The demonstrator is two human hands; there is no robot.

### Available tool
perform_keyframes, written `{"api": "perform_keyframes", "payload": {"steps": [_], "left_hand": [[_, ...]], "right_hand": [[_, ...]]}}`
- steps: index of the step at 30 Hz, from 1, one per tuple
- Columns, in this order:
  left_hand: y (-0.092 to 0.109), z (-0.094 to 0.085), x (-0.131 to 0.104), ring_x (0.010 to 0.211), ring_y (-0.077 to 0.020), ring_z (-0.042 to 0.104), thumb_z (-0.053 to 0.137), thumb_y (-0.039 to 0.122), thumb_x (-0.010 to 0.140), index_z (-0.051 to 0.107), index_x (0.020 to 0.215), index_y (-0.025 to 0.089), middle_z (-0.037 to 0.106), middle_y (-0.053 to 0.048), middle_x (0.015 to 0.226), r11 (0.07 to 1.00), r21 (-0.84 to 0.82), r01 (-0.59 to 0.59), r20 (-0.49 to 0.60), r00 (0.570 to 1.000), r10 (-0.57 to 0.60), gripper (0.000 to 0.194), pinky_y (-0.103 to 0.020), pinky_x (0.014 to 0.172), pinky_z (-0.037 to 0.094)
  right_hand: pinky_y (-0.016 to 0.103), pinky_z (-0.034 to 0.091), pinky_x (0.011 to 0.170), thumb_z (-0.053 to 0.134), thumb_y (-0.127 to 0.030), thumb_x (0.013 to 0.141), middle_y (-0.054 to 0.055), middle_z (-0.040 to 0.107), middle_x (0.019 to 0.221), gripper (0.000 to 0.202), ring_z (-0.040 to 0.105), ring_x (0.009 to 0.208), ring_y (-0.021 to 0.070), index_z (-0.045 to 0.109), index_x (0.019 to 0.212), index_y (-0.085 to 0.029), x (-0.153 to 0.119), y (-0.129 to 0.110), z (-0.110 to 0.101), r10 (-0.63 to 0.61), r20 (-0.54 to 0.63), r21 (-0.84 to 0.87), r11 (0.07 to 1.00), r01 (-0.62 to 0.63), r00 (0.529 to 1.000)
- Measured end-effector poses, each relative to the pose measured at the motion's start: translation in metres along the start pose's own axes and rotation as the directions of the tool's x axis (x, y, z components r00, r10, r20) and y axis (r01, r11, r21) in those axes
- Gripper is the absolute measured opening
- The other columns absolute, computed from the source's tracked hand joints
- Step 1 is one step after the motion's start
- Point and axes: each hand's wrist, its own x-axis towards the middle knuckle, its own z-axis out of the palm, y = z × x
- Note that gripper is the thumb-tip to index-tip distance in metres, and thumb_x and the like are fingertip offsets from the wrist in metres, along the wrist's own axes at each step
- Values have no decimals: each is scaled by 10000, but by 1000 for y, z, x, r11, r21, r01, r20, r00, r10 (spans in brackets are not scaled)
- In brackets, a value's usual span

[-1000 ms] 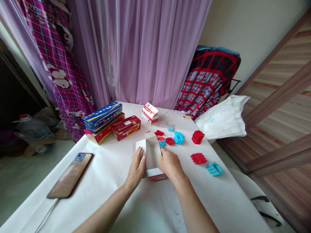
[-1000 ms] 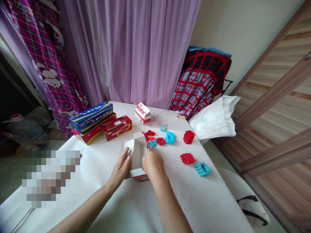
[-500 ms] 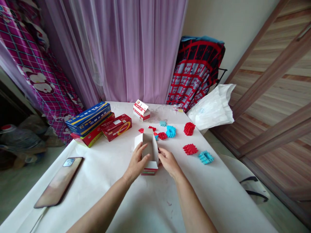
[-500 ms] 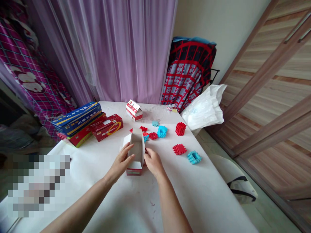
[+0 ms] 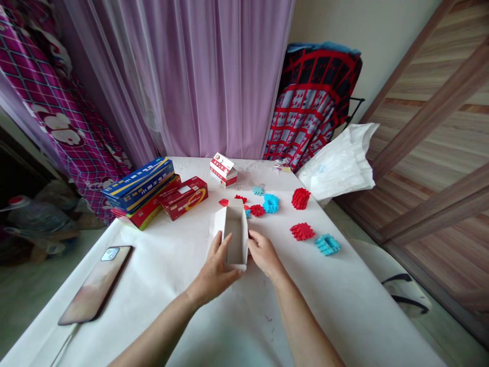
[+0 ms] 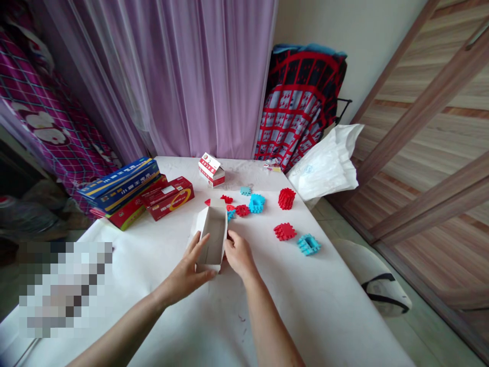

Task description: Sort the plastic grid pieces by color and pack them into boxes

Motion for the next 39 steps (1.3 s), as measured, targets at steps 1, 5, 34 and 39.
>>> {"api": "perform_keyframes", "payload": {"steps": [1,5,34,39], "left_hand": [[-4,3,-2,1509,-341,142,748,280,757,336,1512,305,121,-126,1655,997,55,-52,-28,998,53,860,-532,1168,312],[-22,0,-2,1470,-318,300,705,398,823,288,1520,326,263,-141,1614,941,251,-226,-124,957,262,816,-499,1142,380],[-55,-36,9,1209,-285,615,622,537,836,596,981,236,510,-123,1460,878,421,-229,-378,836,399,335,-395,937,555],[-55,-37,9,1265,-287,578,618,506,846,596,999,226,523,-138,1443,880,414,-233,-385,831,401,320,-410,994,525]], "right_hand": [[271,521,736,479,-247,813,30,740,871,330,646,776,183,719,1034,-201,0,0,1,-5,-3,0,1000,5,1000],[265,511,729,463,-229,819,28,732,848,328,631,766,180,720,1020,-194,3,-4,12,-36,3,-12,999,36,999],[290,565,627,466,-528,876,111,754,847,452,685,637,177,724,930,-161,-25,73,-24,-39,-410,44,997,62,911],[283,550,642,476,-492,863,95,755,818,406,688,667,178,727,892,-174,-21,77,-20,-65,-390,-7,998,68,919]]}}
